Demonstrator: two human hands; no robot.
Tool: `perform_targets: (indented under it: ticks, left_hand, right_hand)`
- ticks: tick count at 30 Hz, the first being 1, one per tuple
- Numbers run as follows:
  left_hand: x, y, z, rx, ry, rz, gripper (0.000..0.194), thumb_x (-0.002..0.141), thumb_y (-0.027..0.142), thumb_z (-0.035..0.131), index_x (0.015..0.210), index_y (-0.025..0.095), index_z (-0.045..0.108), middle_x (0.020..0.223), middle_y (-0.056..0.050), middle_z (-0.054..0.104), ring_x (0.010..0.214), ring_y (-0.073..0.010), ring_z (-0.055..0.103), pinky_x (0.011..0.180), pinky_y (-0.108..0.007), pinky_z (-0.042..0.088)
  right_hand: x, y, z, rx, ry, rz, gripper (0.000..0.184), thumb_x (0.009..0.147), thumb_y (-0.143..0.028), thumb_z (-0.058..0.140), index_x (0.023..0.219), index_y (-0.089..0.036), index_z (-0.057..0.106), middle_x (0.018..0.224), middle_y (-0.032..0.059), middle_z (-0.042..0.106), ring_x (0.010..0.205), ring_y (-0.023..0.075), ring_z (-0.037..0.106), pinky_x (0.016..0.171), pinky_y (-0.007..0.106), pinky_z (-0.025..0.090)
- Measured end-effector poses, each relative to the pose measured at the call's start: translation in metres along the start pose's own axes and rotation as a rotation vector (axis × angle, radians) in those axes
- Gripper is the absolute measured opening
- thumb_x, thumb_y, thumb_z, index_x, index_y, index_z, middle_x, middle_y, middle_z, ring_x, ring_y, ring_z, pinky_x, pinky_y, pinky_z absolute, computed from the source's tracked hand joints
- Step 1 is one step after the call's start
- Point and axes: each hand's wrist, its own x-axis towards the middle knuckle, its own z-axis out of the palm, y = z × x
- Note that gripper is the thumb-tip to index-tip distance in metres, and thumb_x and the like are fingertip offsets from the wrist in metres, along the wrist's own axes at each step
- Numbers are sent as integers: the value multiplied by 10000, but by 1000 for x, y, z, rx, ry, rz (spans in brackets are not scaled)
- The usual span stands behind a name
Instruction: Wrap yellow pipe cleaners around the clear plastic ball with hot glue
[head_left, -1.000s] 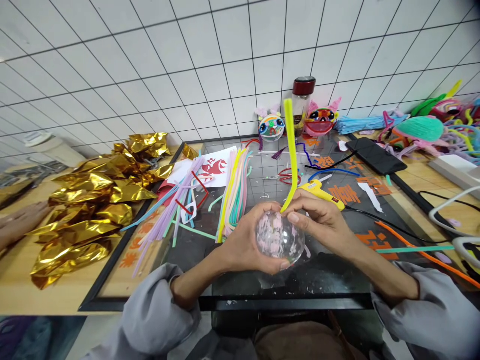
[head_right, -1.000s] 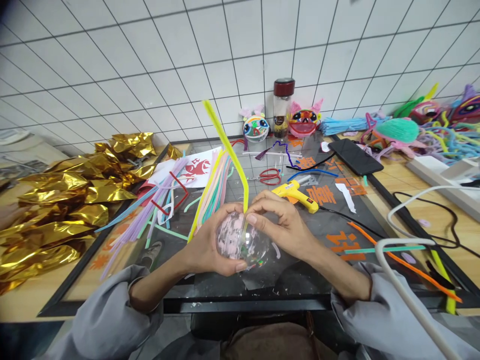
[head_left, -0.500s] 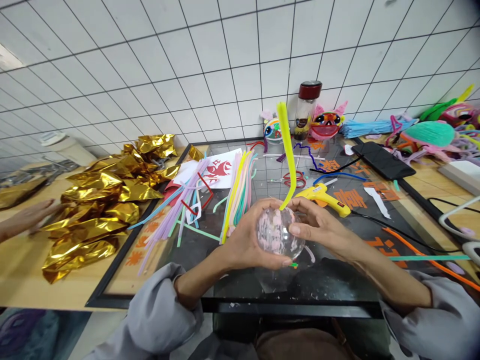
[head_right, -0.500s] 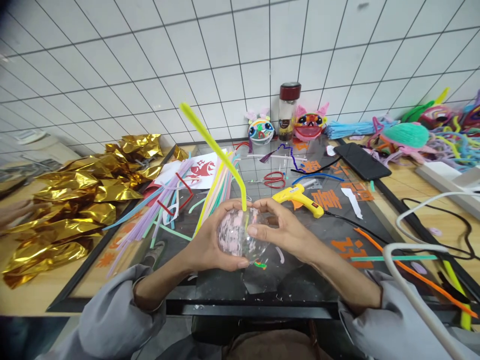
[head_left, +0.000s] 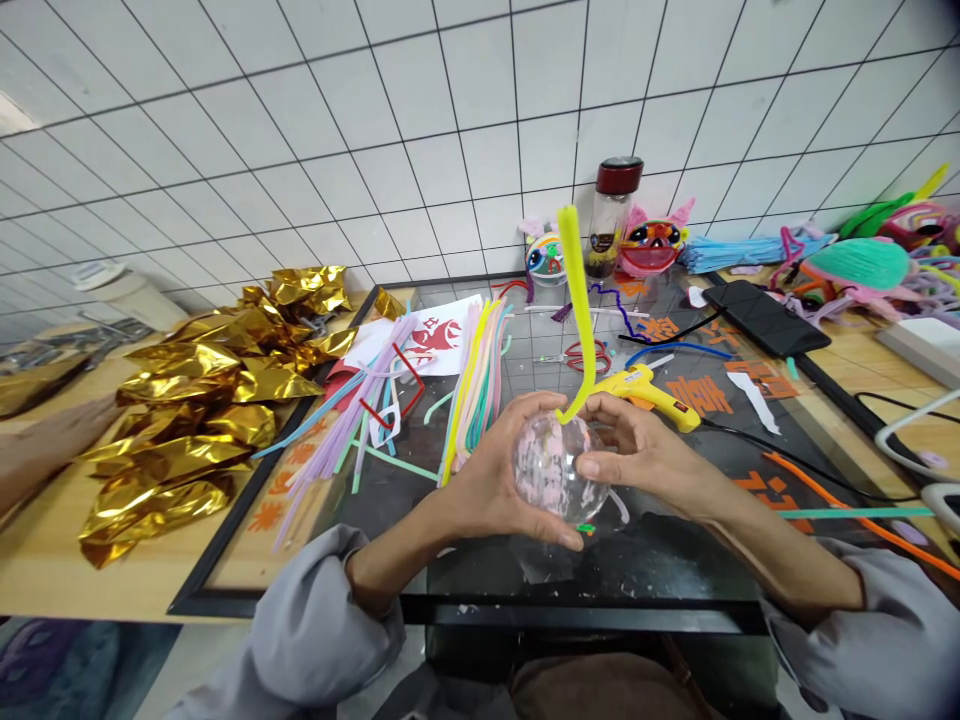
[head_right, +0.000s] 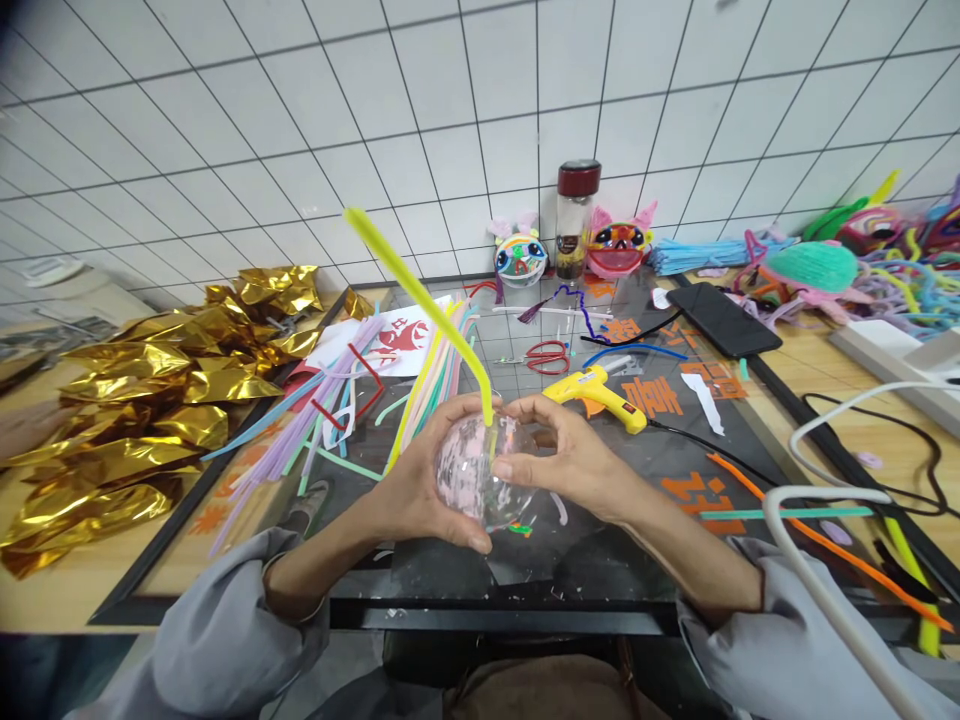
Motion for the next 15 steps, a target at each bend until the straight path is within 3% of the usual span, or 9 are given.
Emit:
perform_targets:
  ticks: [15]
  left_hand:
    - [3, 7, -4, 63, -46, -98, 1097, 534, 646, 856, 1427, 251, 358, 1444, -140, 400, 1345, -379, 415, 1164, -555, 346]
  right_hand:
    - [2, 6, 2, -20, 41, -2, 593, 606, -466, 850, 1082, -225, 591, 1206, 96, 609, 1152, 287, 575, 1012, 468, 441]
